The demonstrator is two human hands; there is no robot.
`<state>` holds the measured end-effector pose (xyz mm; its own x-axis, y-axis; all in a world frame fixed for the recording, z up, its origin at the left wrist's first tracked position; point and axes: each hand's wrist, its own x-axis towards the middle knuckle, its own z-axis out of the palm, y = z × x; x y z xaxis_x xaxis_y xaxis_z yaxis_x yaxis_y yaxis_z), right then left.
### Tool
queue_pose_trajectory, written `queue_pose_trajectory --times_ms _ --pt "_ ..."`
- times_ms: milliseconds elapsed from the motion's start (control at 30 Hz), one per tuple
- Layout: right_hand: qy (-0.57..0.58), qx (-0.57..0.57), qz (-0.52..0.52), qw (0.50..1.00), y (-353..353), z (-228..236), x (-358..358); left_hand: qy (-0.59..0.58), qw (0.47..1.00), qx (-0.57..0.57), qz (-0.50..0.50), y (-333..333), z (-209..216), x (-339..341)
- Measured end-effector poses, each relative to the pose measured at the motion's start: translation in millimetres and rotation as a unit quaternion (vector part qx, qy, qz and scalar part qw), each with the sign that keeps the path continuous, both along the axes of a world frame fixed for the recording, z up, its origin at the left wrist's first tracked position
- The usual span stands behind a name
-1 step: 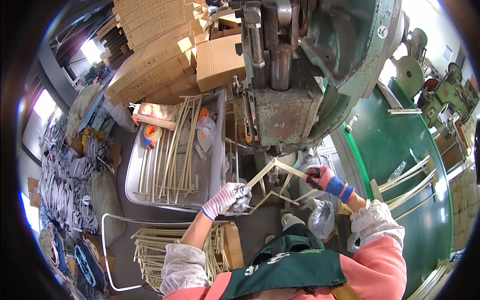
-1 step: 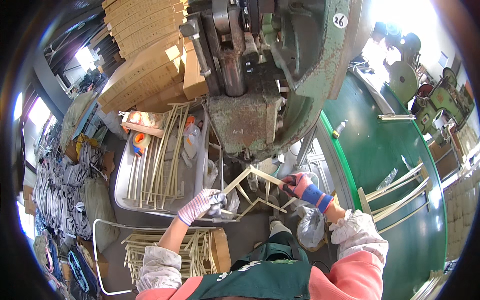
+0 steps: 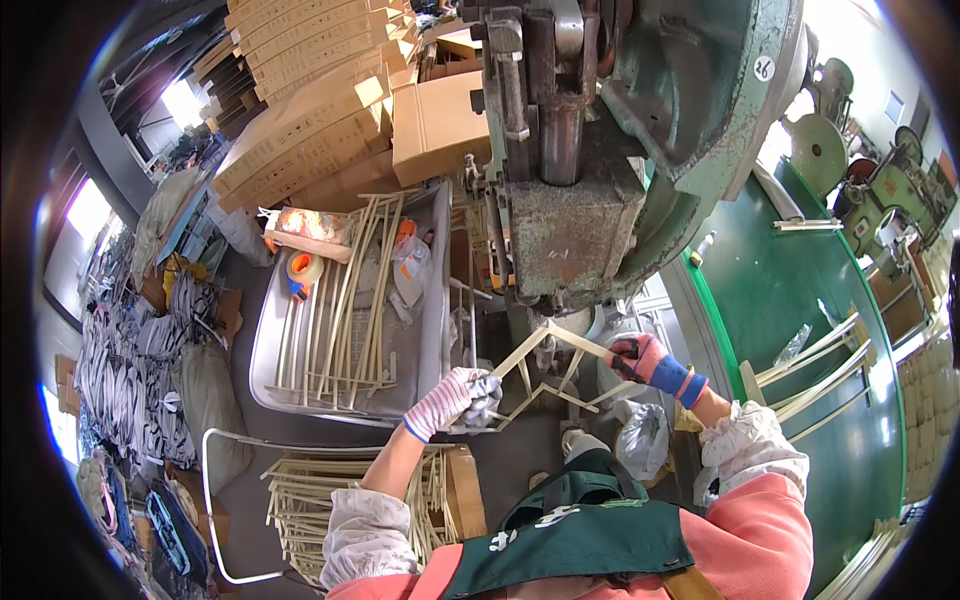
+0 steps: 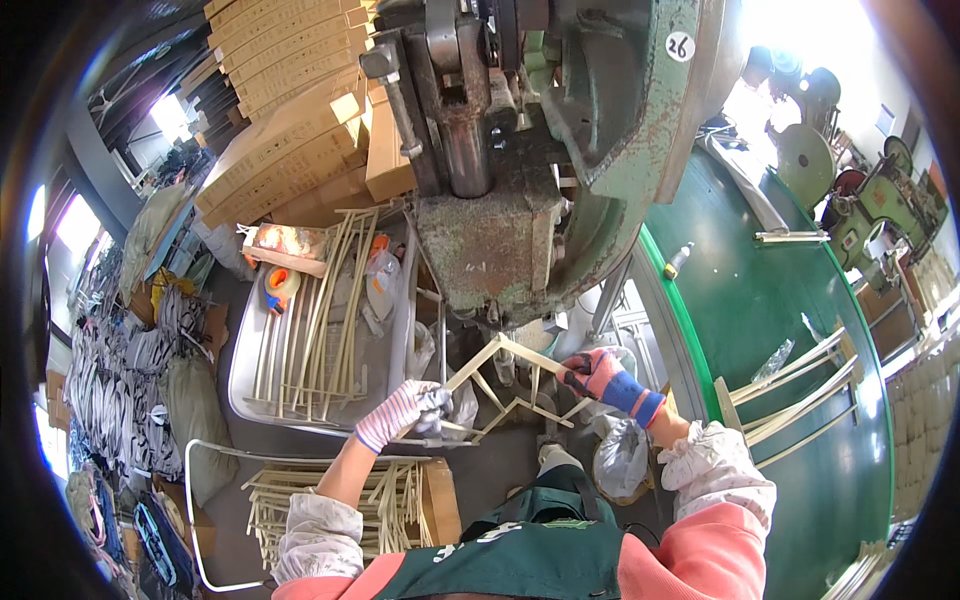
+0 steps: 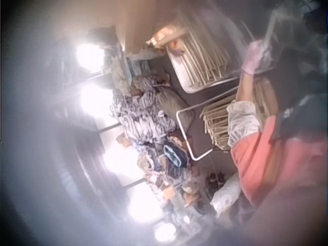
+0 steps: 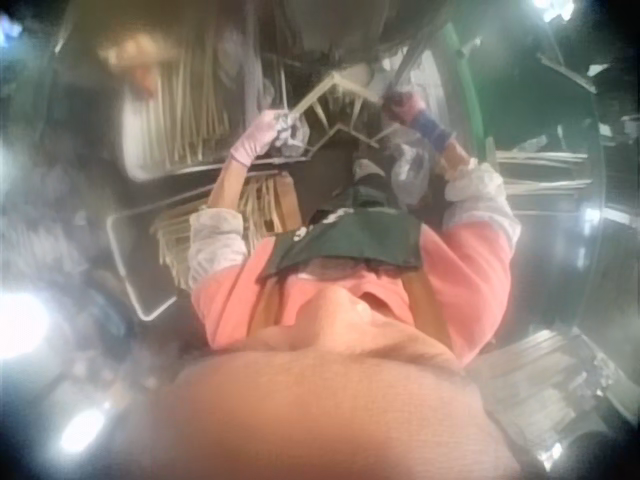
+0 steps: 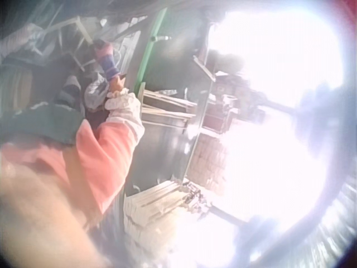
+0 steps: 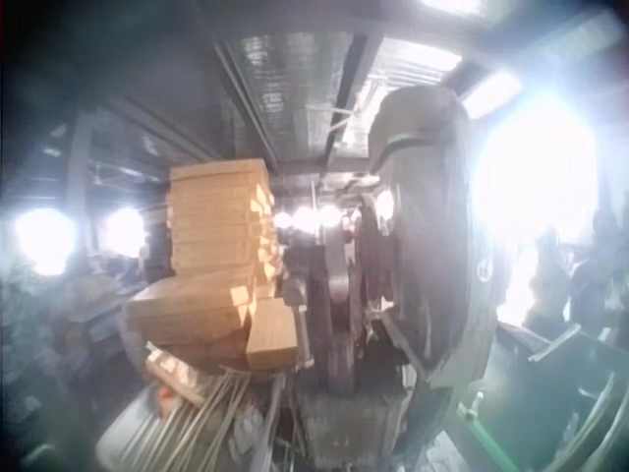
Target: The person repeatedly picks up thin wooden sticks and a pre-assembled frame, then uses a hydraulic press to join the sticks to the frame. After each press, the person removes the assembled frame and places it in a stack on the floor. The process is repeated multiple times throughout the clip.
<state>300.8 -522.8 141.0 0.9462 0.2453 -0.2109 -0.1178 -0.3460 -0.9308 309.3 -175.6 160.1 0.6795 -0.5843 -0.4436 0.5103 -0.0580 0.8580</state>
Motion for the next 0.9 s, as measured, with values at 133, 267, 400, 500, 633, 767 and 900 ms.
queue_pose_trajectory --times_ms 133,267,400,500,633,767,900 --pt "0.014 -0.011 0.019 1.0 -4 -1 5 -0.004 1.0 0.003 -0.01 0 4 2" --pt "0.044 0.022 0.019 0.999 -2 -4 6 0.025 0.999 -0.016 -0.011 1 5 4" --pt "0.016 -0.006 0.028 0.999 -1 -2 3 0.012 1.0 -0.015 -0.017 4 0 7" --pt "0.05 0.01 0.06 0.997 -6 8 5 -0.027 0.999 -0.027 -0.035 8 5 10" --pt "0.025 -0.046 0.013 0.999 -2 23 -5 -0.065 0.998 0.009 -0.019 1 23 -1" --pt "-0.179 -0.193 -0.079 0.961 27 32 -50 -0.348 0.888 0.294 0.06 -12 31 -38" --pt "-0.358 -0.249 0.056 0.898 21 57 -92 -0.576 0.665 0.473 -0.042 25 39 -70"
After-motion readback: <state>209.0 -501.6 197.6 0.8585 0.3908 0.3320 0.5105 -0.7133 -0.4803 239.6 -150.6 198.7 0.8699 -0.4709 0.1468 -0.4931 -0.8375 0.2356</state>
